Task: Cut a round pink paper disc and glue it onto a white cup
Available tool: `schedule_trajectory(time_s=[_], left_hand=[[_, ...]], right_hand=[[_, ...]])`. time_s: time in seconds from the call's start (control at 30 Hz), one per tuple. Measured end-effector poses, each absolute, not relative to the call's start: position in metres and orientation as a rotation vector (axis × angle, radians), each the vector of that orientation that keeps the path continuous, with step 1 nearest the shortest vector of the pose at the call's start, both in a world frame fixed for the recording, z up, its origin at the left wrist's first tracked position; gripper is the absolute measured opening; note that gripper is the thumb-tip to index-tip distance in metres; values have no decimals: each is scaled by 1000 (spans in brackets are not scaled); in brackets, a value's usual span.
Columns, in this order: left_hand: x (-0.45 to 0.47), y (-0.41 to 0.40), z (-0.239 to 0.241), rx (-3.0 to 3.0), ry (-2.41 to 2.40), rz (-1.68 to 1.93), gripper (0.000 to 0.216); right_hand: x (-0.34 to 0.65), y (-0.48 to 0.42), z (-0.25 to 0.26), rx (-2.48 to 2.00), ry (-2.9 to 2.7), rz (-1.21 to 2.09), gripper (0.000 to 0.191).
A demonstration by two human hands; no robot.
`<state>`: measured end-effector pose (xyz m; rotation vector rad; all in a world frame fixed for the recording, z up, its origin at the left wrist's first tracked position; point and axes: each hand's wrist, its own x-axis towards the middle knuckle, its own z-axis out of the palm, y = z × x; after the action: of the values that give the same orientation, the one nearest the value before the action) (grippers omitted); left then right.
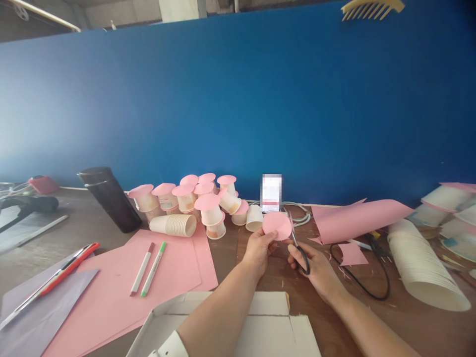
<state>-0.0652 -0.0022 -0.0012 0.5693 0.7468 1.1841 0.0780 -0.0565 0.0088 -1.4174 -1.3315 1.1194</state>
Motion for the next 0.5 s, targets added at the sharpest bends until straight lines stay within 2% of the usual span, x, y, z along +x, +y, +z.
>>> schedule_trajectory(time_s=[0.5], left_hand=[[-65,-3,1,562,753,1180,33]], right_hand=[[78,-56,9,-1428,-1352,1094,47]])
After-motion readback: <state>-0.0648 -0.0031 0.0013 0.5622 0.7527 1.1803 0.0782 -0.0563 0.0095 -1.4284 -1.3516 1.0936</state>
